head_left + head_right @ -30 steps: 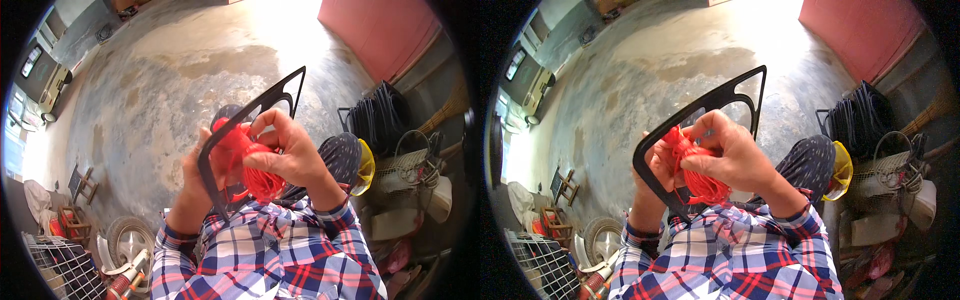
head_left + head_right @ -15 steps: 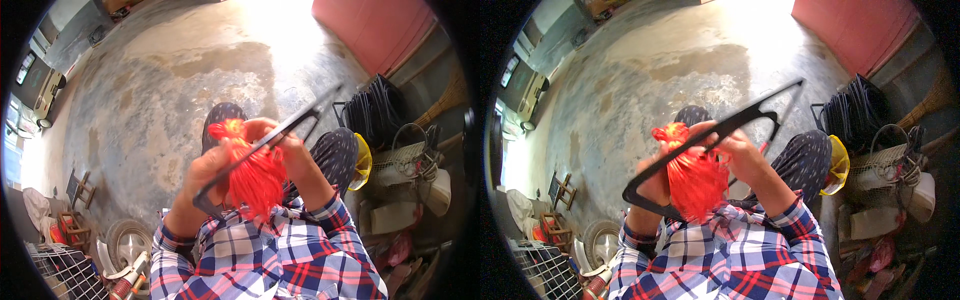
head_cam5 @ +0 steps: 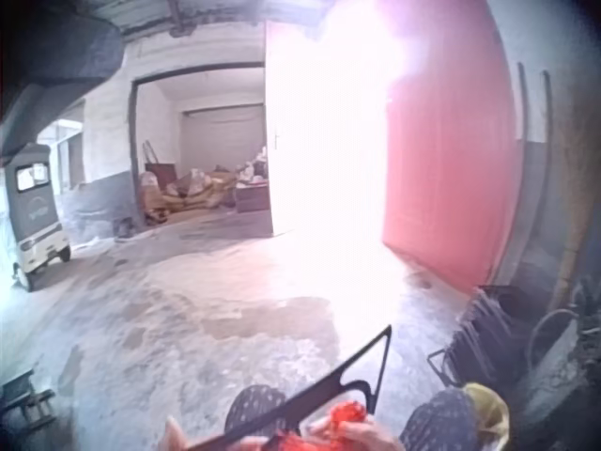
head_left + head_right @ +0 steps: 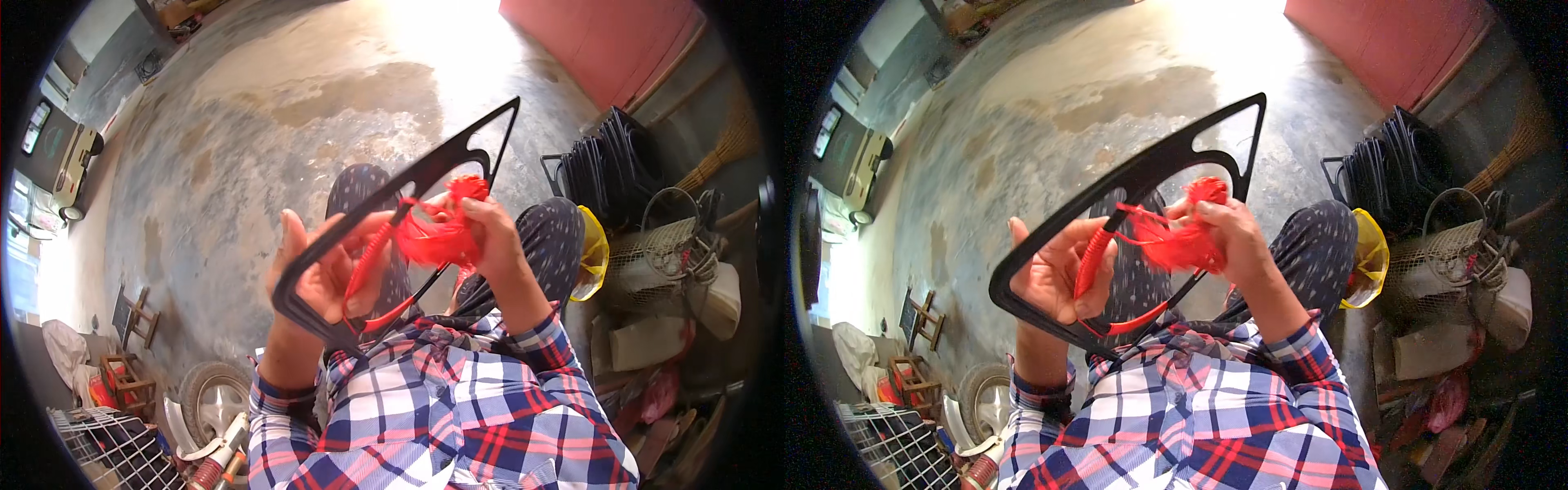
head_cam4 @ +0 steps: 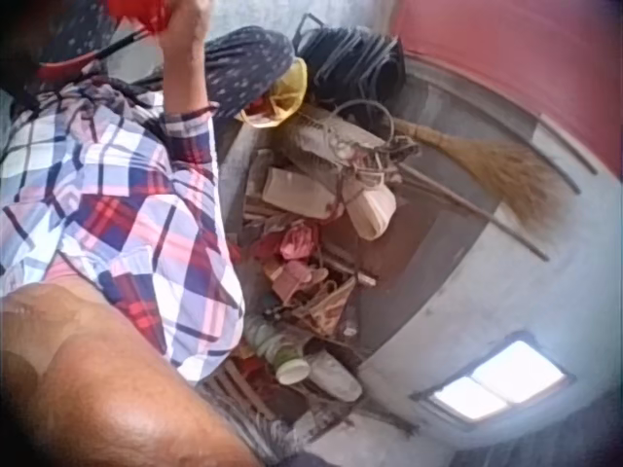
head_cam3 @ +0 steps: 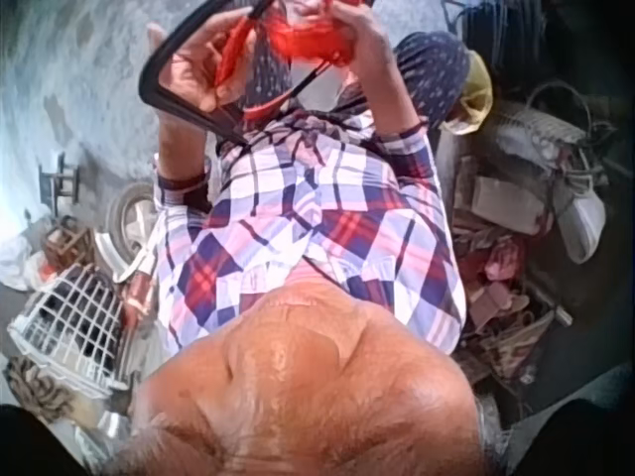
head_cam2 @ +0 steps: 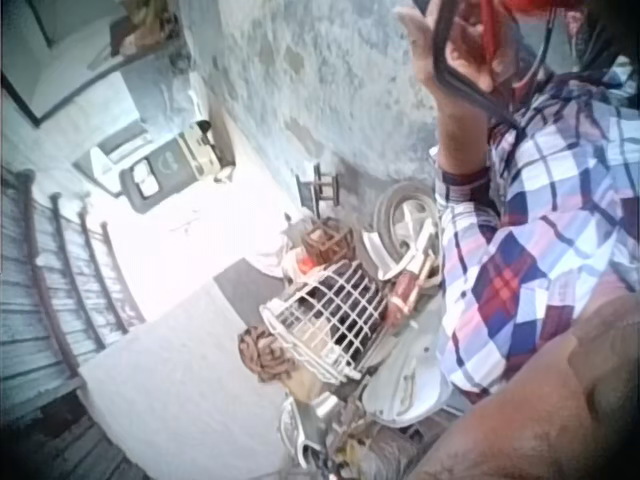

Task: Wrapping a red braided string around a black triangular plastic handle frame.

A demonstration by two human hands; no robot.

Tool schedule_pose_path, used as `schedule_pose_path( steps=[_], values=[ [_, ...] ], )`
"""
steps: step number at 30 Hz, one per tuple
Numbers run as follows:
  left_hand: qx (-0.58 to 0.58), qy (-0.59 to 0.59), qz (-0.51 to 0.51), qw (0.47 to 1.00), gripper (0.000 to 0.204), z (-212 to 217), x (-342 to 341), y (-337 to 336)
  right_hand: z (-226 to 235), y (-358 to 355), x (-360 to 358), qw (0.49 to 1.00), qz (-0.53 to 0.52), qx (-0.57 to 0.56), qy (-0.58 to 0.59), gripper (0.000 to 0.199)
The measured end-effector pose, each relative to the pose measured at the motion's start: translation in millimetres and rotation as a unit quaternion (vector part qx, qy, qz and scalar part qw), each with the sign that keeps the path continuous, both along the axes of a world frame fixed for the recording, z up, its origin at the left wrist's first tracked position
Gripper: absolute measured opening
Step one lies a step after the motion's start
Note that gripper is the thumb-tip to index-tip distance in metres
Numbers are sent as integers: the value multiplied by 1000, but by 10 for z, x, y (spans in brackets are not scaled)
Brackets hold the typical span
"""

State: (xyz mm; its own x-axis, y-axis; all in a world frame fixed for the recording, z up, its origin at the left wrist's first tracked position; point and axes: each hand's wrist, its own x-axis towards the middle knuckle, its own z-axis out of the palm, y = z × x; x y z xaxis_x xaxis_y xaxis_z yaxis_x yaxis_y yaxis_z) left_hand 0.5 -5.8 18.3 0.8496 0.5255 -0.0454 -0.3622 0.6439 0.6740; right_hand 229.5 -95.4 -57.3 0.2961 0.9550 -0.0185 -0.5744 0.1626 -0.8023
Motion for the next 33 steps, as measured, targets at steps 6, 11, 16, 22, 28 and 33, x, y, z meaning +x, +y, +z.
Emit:
schedule_pose_path(
  steps=[6,11,16,22,28,33],
  values=[
    [22,-87,-31,995,47,-199,-118,285,423,-188,70,937,55,306,159,45],
    [43,-57,22,997,45,-279,-245,424,663,-446,103,929,130,323,124,44],
    [86,-62,36,994,50,-277,-320,465,647,-529,-28,952,60,291,79,41],
    [84,-51,43,994,49,-284,-369,495,556,-553,38,975,30,199,98,41],
    [48,-46,47,997,41,-313,-252,433,212,-219,80,988,-76,-29,134,37],
    [31,-68,25,997,58,-206,-141,276,733,-181,-326,987,144,26,-59,61]
  ],
)
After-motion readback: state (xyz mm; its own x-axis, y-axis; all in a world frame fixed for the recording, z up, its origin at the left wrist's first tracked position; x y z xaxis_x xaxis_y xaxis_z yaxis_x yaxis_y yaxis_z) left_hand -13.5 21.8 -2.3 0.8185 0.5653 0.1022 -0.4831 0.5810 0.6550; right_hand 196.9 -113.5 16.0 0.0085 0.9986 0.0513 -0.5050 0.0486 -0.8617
